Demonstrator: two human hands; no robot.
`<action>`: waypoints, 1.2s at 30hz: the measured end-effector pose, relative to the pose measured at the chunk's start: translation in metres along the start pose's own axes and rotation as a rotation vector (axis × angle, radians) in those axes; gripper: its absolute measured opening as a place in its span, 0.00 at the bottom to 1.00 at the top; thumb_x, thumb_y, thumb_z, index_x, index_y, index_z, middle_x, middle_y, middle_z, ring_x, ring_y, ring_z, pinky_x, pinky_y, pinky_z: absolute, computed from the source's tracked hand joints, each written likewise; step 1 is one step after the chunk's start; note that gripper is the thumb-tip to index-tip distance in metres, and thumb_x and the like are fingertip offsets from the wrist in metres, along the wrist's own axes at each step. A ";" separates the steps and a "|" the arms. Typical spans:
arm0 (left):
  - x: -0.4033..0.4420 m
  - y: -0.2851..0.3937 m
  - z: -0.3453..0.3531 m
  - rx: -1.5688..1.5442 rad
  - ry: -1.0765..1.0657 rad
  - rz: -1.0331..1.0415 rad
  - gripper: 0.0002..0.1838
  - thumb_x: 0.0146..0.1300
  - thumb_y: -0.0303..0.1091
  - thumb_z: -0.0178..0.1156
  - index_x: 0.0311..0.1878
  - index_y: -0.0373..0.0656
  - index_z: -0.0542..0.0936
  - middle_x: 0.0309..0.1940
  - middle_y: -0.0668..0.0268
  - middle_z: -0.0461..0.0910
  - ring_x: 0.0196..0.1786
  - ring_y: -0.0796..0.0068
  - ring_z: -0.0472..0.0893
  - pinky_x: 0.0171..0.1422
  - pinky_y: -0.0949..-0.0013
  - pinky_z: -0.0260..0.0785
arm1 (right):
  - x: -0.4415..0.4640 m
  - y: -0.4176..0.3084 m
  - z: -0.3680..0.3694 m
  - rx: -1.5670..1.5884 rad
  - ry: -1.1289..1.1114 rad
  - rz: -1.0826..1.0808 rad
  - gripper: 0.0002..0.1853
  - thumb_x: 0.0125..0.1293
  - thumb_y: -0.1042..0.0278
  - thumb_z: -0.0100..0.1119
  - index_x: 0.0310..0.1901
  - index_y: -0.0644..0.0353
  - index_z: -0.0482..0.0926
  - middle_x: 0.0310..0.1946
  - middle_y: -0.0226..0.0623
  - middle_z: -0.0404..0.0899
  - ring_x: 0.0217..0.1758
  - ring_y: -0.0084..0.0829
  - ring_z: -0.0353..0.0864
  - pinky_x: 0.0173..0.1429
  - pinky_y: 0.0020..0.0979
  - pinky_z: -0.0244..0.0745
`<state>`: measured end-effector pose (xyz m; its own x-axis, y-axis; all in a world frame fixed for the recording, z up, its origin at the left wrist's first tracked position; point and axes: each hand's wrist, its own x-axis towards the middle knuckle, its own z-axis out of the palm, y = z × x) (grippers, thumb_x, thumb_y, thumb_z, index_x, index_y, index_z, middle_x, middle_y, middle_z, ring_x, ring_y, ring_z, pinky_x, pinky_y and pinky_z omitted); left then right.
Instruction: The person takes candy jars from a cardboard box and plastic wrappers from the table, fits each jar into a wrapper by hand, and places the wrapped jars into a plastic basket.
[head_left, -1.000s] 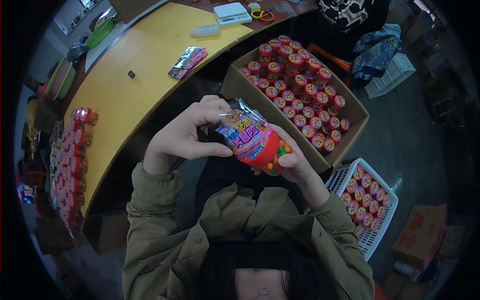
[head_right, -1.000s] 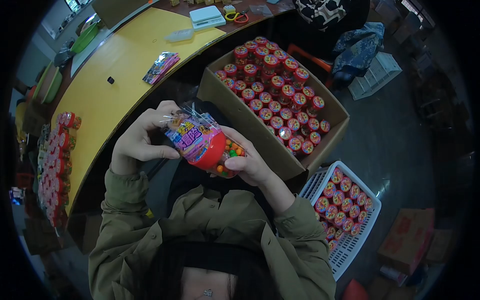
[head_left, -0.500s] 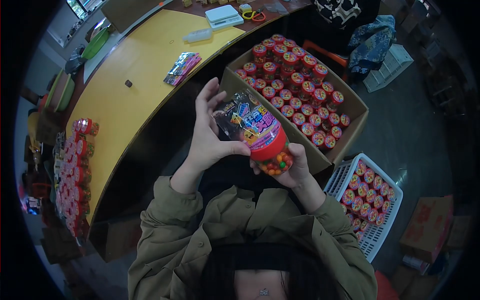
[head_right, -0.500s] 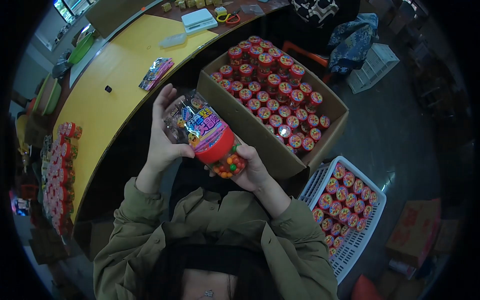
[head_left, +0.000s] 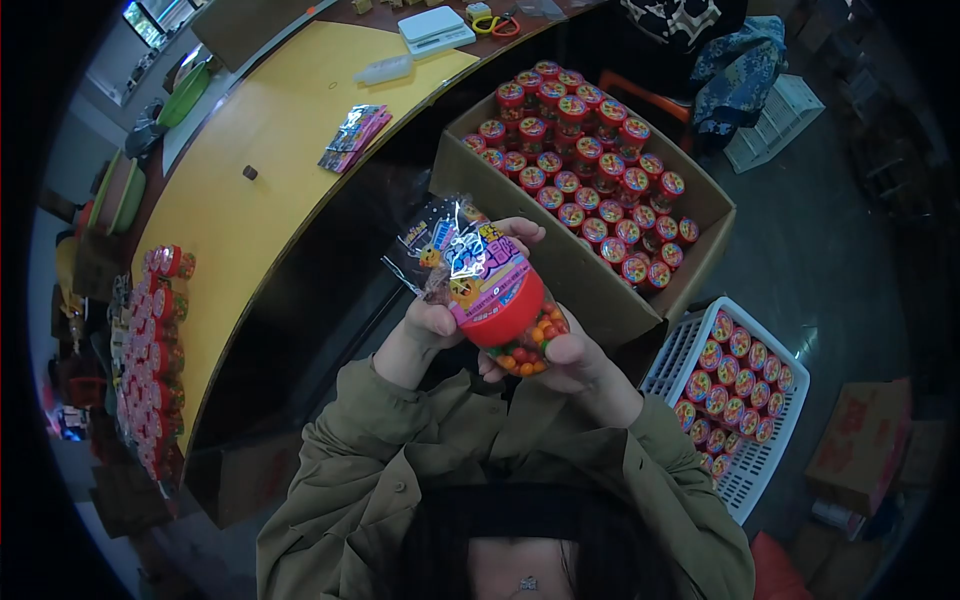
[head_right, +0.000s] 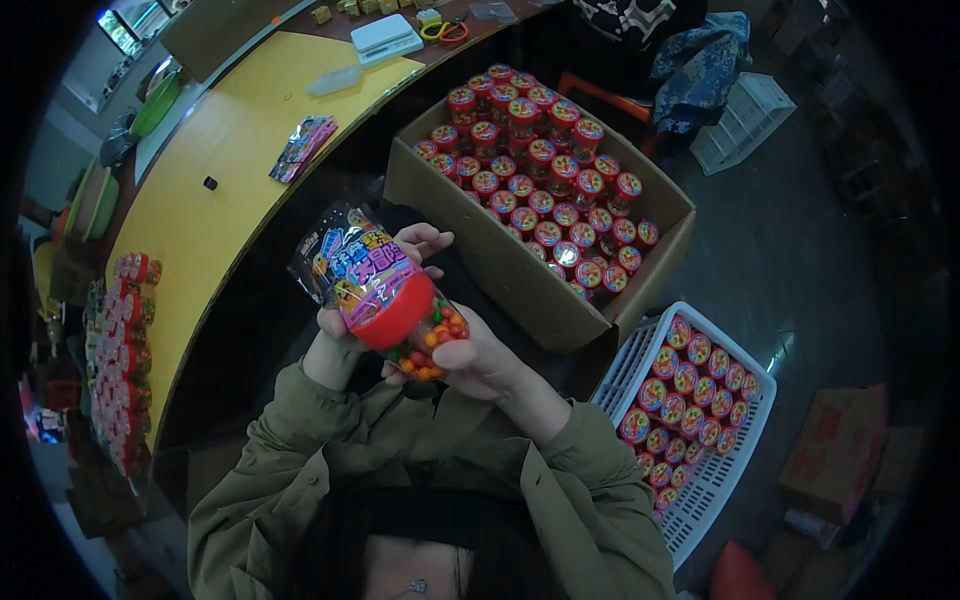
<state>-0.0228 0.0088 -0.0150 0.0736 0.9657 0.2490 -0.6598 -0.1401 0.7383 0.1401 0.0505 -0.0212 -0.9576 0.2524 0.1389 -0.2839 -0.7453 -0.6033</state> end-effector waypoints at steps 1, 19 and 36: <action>0.000 0.001 0.000 0.001 -0.004 -0.009 0.50 0.31 0.56 0.75 0.56 0.33 0.69 0.64 0.55 0.55 0.71 0.56 0.51 0.70 0.61 0.56 | 0.001 0.002 0.001 0.070 0.031 0.020 0.41 0.49 0.51 0.65 0.59 0.68 0.57 0.47 0.47 0.72 0.46 0.38 0.79 0.48 0.35 0.78; -0.010 0.008 -0.006 -0.055 0.060 -0.083 0.52 0.31 0.37 0.75 0.63 0.34 0.61 0.61 0.55 0.62 0.59 0.68 0.71 0.63 0.66 0.65 | -0.002 0.008 0.011 -0.060 0.168 0.036 0.32 0.58 0.51 0.56 0.54 0.71 0.64 0.42 0.46 0.75 0.39 0.34 0.80 0.41 0.30 0.78; -0.018 -0.001 0.014 0.183 0.321 -0.040 0.33 0.41 0.28 0.71 0.53 0.36 0.69 0.45 0.63 0.75 0.48 0.72 0.76 0.53 0.69 0.70 | 0.004 0.009 0.002 -0.283 0.393 -0.144 0.27 0.56 0.60 0.64 0.52 0.67 0.65 0.45 0.36 0.72 0.50 0.22 0.72 0.55 0.26 0.68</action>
<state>-0.0134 -0.0116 -0.0113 -0.1610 0.9865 0.0293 -0.5147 -0.1092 0.8504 0.1333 0.0441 -0.0244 -0.8035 0.5942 -0.0368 -0.3357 -0.5032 -0.7963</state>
